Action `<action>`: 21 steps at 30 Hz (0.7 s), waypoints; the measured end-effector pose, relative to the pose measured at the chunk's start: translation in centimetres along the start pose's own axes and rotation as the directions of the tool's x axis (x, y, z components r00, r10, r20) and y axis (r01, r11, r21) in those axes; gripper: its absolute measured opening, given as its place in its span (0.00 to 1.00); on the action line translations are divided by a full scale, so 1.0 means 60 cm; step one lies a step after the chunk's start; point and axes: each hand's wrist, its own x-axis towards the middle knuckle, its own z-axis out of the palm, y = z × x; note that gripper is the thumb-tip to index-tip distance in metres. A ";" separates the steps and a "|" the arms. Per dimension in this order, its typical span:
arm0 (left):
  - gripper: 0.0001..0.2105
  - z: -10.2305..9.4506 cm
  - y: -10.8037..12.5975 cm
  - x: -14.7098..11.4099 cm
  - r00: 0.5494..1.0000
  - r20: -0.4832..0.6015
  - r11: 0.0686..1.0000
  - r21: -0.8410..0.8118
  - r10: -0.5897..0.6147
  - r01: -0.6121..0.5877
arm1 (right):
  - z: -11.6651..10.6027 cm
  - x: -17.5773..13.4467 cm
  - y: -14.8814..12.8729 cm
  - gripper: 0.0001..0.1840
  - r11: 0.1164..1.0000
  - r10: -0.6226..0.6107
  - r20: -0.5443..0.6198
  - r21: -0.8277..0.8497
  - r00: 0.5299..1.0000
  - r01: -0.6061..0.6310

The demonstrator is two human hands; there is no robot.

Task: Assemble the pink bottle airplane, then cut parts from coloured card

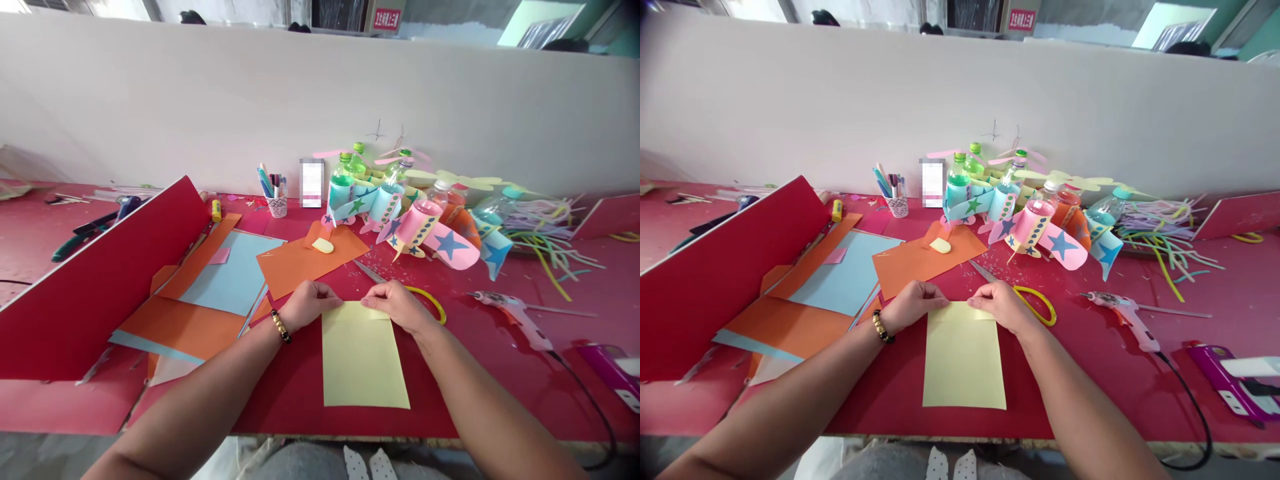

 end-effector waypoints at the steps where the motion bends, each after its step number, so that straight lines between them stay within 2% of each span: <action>1: 0.17 -0.005 0.002 0.000 1.000 0.003 1.000 -0.019 -0.007 0.008 | -0.004 0.000 0.002 0.16 1.000 0.008 -0.010 0.011 1.000 -0.008; 6: 0.16 -0.019 0.003 0.001 0.996 0.065 0.989 -0.134 -0.061 0.069 | -0.020 0.002 0.006 0.17 0.999 0.025 -0.030 0.037 0.999 -0.024; 12: 0.15 -0.030 0.002 0.003 0.999 0.035 0.995 -0.089 -0.038 0.041 | -0.039 0.003 0.000 0.16 0.999 0.007 -0.061 0.035 0.998 -0.005; 17: 0.15 -0.035 0.003 0.003 0.998 0.053 0.999 -0.044 -0.023 0.025 | -0.048 0.003 -0.001 0.16 0.999 -0.004 -0.064 0.036 0.998 0.007; 21: 0.15 -0.029 -0.002 0.005 0.998 0.055 0.995 -0.089 -0.027 0.032 | -0.050 0.004 0.002 0.15 0.999 -0.016 -0.066 0.038 0.998 0.019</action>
